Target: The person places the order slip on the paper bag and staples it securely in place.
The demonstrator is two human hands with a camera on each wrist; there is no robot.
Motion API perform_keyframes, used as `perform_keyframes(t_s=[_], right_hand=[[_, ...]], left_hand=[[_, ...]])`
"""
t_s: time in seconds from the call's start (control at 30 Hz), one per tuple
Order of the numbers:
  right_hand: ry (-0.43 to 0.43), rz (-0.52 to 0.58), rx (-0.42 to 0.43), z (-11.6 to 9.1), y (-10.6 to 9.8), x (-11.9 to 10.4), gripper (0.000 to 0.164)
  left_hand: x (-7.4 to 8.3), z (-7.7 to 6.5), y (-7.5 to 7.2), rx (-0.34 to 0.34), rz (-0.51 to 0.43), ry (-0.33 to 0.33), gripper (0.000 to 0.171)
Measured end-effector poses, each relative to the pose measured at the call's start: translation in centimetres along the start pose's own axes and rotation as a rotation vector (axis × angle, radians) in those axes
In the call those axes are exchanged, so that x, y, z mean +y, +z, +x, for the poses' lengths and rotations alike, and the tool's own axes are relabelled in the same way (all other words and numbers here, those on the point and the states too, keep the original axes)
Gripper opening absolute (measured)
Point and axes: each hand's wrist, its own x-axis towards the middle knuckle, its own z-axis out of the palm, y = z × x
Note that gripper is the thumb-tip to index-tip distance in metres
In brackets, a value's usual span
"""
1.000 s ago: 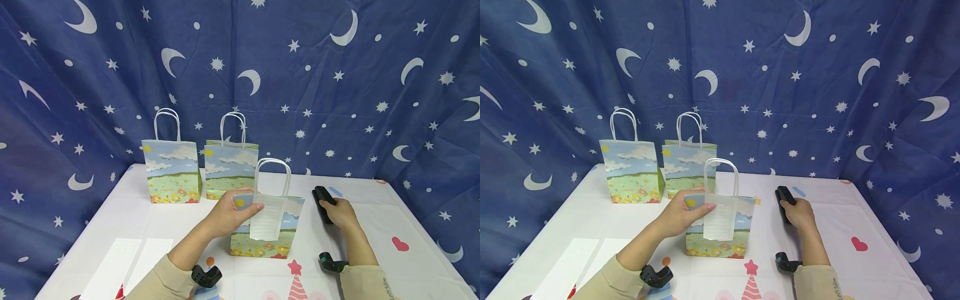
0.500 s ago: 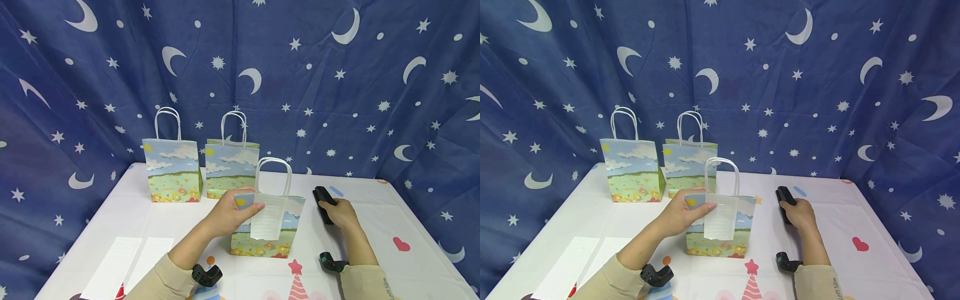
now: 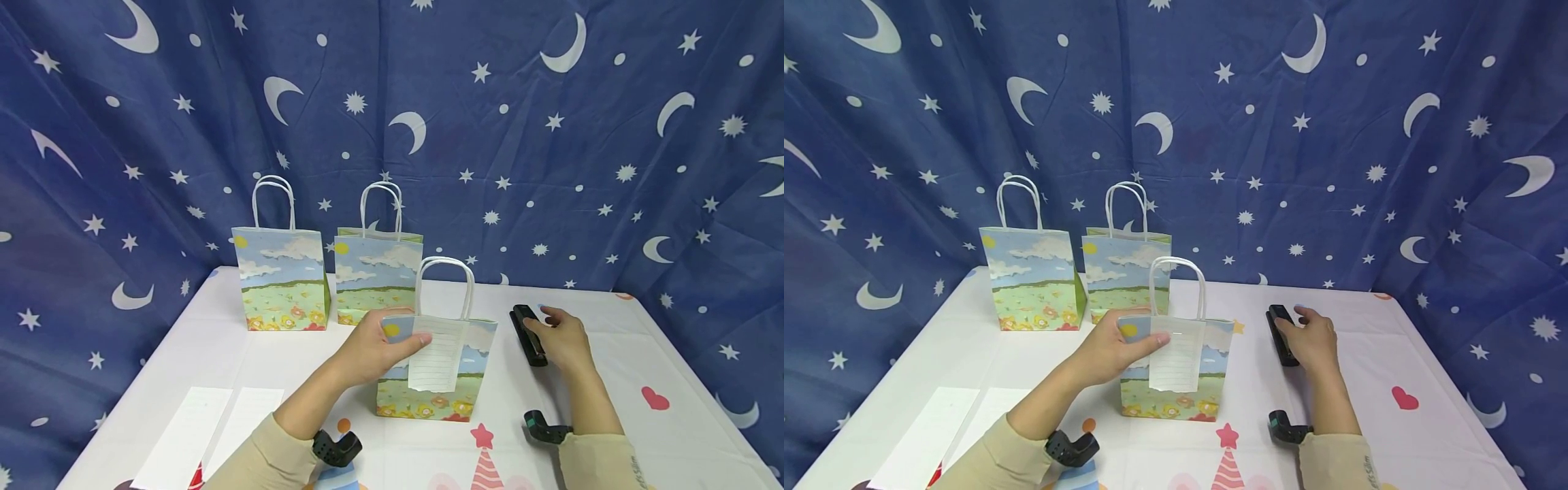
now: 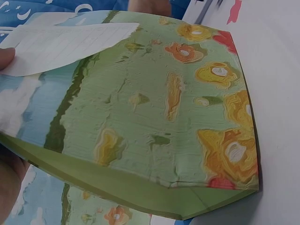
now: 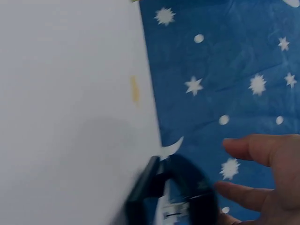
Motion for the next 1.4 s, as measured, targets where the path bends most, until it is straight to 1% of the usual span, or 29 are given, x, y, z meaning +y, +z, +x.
perform_keyframes(t_s=[0.1, 0.2, 0.3, 0.47, 0.57, 0.77, 0.9, 0.97, 1.13, 1.2, 1.27, 1.4], right_hand=[[-0.044, 0.050, 0.036, -0.4, -0.4, -0.9, 0.062], [-0.089, 0.098, 0.062, -0.8, -0.7, -1.7, 0.060], [-0.140, 0.134, 0.060, -0.9, -0.8, -2.3, 0.058], [-0.202, 0.196, -0.012, -1.6, -1.0, -3.2, 0.058], [-0.253, 0.214, -0.046, -2.2, -1.2, -3.8, 0.057], [-0.415, 0.212, -0.124, -3.2, -1.6, -4.9, 0.048], [-0.513, 0.232, -0.188, -3.8, -1.8, -5.7, 0.043], [-0.538, 0.242, -0.223, -4.2, -1.9, -6.1, 0.041], [-0.586, 0.243, -0.315, -5.1, -1.9, -6.8, 0.038], [-0.603, 0.244, -0.349, -5.2, -1.9, -7.0, 0.038], [-0.610, 0.245, -0.376, -5.3, -1.9, -7.0, 0.038], [-0.610, 0.246, -0.393, -5.4, -2.1, -6.8, 0.038]], left_hand=[[0.1, 0.0, 0.0, -0.006, -0.011, 0.002, 0.027], [0.1, 0.0, 0.0, -0.005, -0.019, -0.008, 0.027], [0.2, -0.1, -0.1, -0.003, -0.024, -0.019, 0.028], [0.1, -0.1, -0.1, -0.007, -0.030, -0.017, 0.037], [0.0, -0.1, -0.1, -0.004, -0.027, -0.024, 0.044], [-0.1, -0.2, -0.3, 0.002, -0.020, -0.070, 0.048], [-0.2, -0.2, -0.4, 0.013, -0.019, -0.114, 0.054], [-0.3, -0.2, -0.4, 0.019, -0.016, -0.145, 0.055], [-0.3, -0.3, -0.6, 0.031, -0.001, -0.265, 0.054], [-0.4, -0.4, -0.6, 0.034, 0.006, -0.301, 0.053], [-0.5, -0.4, -0.7, 0.037, 0.008, -0.314, 0.053], [-0.7, -0.2, -0.7, 0.037, 0.007, -0.293, 0.057]])
